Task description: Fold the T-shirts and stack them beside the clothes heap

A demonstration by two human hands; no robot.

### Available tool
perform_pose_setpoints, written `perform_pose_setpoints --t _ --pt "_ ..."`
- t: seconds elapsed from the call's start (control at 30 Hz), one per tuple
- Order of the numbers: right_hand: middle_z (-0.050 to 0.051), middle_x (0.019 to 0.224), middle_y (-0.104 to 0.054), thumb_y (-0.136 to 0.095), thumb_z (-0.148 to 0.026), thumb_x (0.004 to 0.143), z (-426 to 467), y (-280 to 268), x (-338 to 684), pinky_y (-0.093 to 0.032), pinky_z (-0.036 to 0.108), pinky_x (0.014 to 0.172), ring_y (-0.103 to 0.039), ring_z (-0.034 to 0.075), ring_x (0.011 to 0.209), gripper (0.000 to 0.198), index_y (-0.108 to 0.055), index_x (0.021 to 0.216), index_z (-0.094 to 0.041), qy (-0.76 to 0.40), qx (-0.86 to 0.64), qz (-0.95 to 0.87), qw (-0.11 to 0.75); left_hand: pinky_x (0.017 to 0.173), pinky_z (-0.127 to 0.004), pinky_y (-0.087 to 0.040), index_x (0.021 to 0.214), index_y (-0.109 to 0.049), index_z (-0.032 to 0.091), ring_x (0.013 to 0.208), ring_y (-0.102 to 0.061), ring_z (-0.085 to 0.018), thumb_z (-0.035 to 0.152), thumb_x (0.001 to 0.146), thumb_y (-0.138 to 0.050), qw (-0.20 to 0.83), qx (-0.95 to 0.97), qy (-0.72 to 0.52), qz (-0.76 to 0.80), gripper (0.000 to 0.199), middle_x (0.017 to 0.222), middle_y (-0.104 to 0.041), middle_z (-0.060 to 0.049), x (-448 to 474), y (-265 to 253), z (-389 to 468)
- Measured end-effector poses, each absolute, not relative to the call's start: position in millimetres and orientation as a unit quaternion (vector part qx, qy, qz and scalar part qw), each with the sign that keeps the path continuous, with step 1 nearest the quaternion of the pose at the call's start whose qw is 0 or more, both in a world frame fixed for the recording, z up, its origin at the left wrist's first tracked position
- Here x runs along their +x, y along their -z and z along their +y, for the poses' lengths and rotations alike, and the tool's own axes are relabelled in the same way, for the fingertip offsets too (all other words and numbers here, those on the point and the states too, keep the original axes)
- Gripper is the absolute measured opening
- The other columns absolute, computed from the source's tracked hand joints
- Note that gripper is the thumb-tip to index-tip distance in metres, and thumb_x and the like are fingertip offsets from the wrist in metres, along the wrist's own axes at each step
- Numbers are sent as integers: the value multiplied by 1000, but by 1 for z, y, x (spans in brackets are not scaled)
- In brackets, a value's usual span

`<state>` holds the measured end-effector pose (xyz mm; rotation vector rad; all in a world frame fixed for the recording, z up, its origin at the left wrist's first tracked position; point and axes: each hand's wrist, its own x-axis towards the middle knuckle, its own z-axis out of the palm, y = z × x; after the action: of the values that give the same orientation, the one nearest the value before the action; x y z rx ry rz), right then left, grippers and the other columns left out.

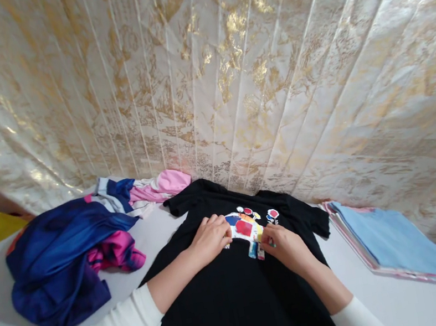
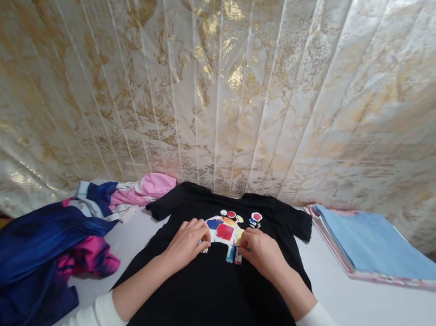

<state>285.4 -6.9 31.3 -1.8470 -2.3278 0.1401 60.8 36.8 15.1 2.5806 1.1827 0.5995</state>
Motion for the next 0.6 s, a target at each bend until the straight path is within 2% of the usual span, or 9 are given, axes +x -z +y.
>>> perform_pose_setpoints --t 0.27,0.6 --pt "1 89 -64 -56 -20 85 -11 -52 285 -40 24 69 -61 16 85 8 -60 79 -22 -15 -617 -783 81 75 -29 -34 86 -57 20 89 -52 -18 20 94 -52 117 871 -269 394 9 90 -57 1 56 -10 43" --pt "5 85 -63 -51 -16 89 19 -47 275 -35 23 58 -61 16 74 16 -59 76 -19 2 -621 -780 71 83 -31 -35 89 -60 21 94 -51 -19 18 92 -56 100 904 -233 345 5 96 -60 -1 56 -17 36"
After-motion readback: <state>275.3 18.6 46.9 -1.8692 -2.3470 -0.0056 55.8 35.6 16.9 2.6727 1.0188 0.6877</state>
